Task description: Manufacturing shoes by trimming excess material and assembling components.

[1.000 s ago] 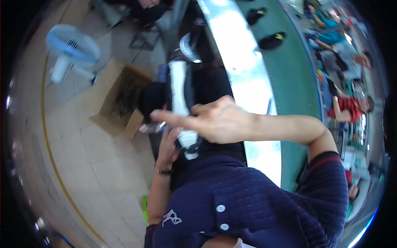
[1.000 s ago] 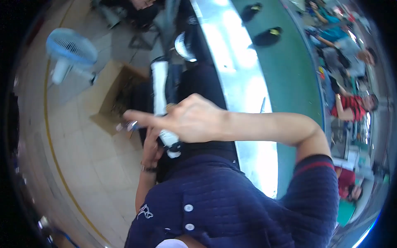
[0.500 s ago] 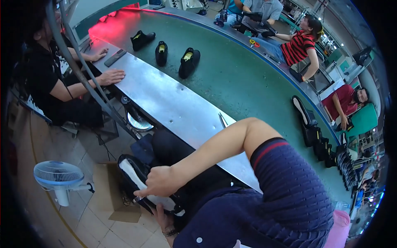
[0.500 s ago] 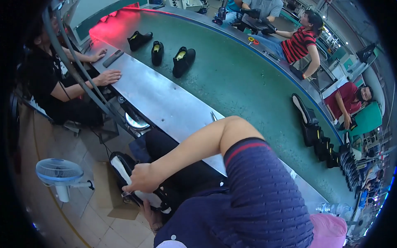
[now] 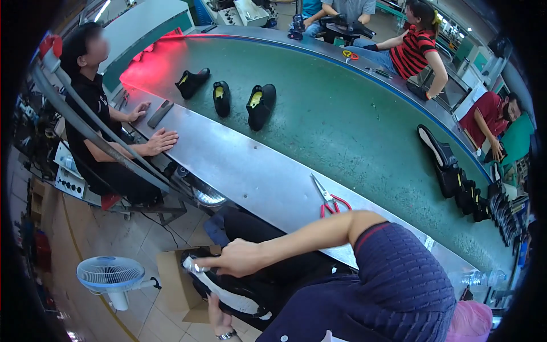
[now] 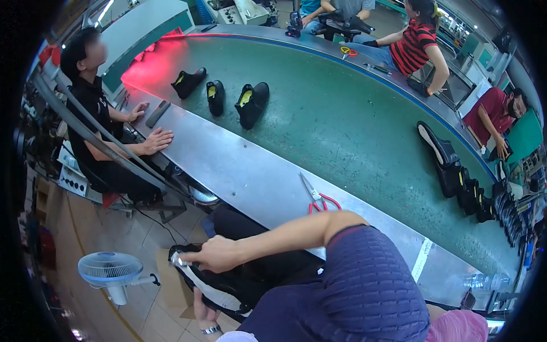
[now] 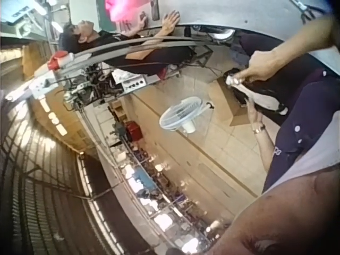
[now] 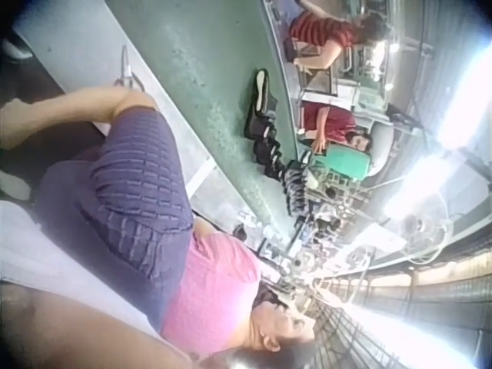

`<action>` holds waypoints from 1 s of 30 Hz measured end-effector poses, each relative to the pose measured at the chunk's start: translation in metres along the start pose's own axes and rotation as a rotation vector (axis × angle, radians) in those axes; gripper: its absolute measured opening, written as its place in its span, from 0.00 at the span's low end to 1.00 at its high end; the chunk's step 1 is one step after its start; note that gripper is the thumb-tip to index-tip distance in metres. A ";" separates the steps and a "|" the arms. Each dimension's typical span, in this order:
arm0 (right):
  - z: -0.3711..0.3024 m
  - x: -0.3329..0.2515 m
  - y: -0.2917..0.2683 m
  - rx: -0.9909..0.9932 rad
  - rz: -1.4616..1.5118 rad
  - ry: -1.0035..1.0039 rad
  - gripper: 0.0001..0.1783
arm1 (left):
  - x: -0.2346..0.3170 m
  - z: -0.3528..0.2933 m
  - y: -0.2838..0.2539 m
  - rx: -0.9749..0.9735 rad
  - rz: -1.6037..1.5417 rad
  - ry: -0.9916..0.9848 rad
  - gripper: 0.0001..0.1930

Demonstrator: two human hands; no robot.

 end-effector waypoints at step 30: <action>-0.201 0.074 -0.113 0.982 0.568 0.552 0.46 | 0.058 0.023 0.281 -0.266 0.947 0.450 0.44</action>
Point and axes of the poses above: each hand's wrist, its own z-axis towards the middle knuckle, its own y-axis out of the palm, x = y × z, the point moved 10 cm from there along z, towards the middle knuckle, and after that the axes turned 12 degrees about -y, right-handed, at the moved point
